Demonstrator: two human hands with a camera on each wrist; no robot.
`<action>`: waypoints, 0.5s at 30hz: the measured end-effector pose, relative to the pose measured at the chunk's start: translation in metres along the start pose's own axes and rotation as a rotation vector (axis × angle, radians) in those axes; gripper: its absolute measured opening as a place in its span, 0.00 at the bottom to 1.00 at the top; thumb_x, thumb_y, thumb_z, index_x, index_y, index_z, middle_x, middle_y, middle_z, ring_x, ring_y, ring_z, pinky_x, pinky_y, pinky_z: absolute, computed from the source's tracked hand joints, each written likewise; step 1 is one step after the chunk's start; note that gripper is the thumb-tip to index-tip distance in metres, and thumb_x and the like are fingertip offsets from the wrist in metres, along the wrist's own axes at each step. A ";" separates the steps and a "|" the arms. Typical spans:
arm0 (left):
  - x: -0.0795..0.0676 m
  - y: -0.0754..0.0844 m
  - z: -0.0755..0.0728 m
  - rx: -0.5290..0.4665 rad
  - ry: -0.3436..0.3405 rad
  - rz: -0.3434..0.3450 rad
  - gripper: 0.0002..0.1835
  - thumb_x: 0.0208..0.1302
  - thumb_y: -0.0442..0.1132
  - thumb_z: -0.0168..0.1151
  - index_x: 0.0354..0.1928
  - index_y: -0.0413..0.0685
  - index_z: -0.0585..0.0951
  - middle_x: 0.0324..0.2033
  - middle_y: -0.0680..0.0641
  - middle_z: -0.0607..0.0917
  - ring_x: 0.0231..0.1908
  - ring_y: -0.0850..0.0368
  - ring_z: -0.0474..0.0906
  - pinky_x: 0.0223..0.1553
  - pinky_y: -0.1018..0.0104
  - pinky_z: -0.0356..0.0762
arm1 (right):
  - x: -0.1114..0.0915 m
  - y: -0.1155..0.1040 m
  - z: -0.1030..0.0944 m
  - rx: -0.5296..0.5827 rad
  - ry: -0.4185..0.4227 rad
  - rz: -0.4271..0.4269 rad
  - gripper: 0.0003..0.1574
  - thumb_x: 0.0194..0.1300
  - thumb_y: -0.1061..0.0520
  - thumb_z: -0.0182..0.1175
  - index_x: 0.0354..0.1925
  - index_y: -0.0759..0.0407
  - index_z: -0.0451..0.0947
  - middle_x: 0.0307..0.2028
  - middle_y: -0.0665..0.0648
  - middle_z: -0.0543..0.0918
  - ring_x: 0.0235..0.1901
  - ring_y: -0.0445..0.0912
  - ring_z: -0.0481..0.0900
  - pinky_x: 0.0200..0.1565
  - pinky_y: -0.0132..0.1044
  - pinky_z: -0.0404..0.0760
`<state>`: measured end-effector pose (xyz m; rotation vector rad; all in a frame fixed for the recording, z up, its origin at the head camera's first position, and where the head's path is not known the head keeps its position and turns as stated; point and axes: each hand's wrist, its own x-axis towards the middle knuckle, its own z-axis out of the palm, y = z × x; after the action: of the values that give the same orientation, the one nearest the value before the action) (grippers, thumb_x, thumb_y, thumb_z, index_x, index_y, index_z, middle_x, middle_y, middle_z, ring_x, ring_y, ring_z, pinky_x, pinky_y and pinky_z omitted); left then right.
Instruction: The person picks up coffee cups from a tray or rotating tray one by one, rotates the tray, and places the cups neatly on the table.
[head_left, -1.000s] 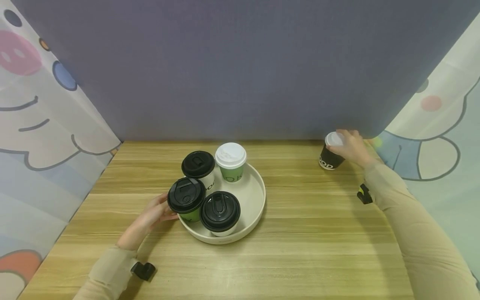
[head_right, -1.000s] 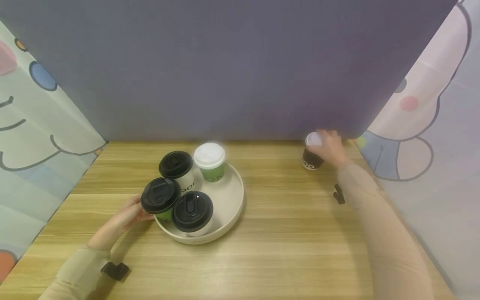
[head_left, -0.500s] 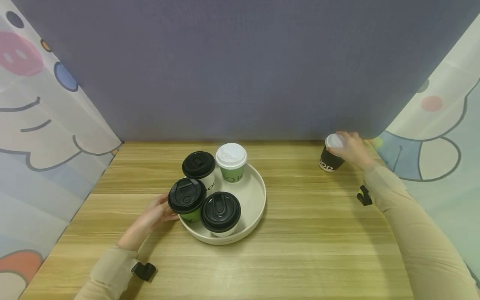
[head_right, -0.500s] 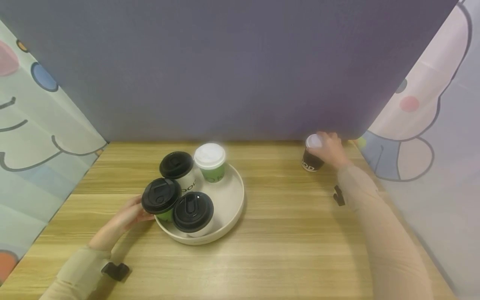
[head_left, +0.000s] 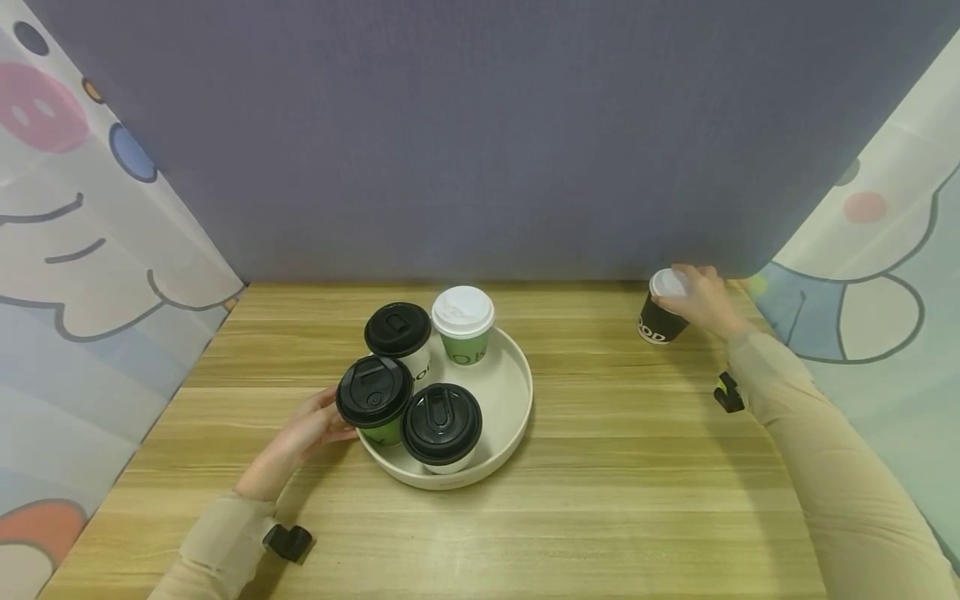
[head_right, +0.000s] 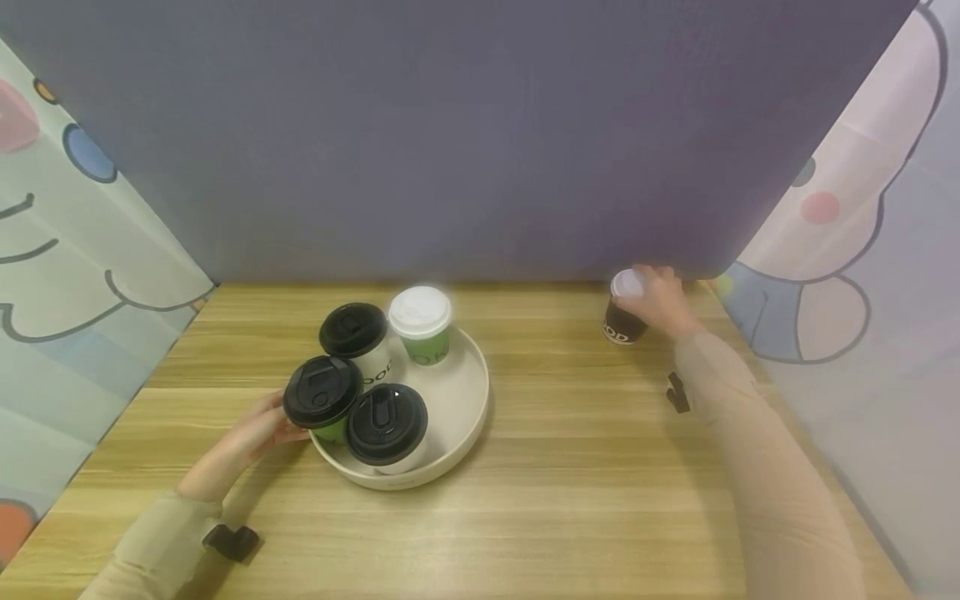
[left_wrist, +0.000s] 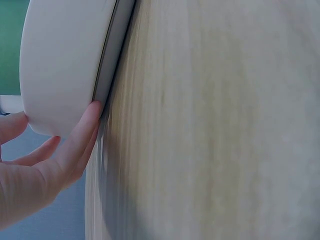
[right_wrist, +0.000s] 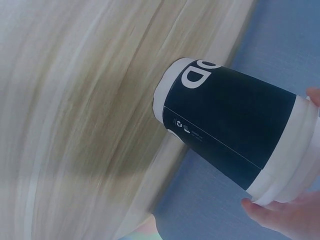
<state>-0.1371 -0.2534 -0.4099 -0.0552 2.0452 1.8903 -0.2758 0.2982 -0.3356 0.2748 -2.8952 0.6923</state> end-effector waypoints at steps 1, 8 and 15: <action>0.000 0.000 0.000 -0.003 0.004 -0.003 0.30 0.69 0.40 0.40 0.64 0.27 0.45 0.54 0.34 0.64 0.38 0.64 0.76 0.44 0.60 0.77 | 0.000 0.000 0.000 -0.003 0.002 -0.002 0.44 0.54 0.47 0.59 0.58 0.76 0.56 0.49 0.83 0.59 0.48 0.69 0.56 0.45 0.65 0.61; 0.000 0.000 0.001 -0.009 -0.002 -0.008 0.30 0.69 0.40 0.39 0.64 0.27 0.44 0.58 0.28 0.56 0.39 0.64 0.75 0.45 0.60 0.77 | 0.002 0.000 0.002 -0.011 -0.025 0.007 0.45 0.54 0.47 0.59 0.58 0.75 0.55 0.50 0.83 0.57 0.48 0.70 0.56 0.45 0.65 0.61; -0.001 0.000 0.000 -0.002 -0.007 0.002 0.30 0.69 0.40 0.40 0.64 0.26 0.44 0.55 0.33 0.63 0.39 0.64 0.75 0.44 0.60 0.77 | 0.003 0.000 0.004 -0.008 -0.022 -0.003 0.44 0.55 0.47 0.57 0.58 0.76 0.55 0.50 0.82 0.57 0.49 0.71 0.55 0.45 0.65 0.60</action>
<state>-0.1363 -0.2535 -0.4096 -0.0464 2.0394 1.8910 -0.2794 0.2957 -0.3389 0.2876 -2.9175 0.6815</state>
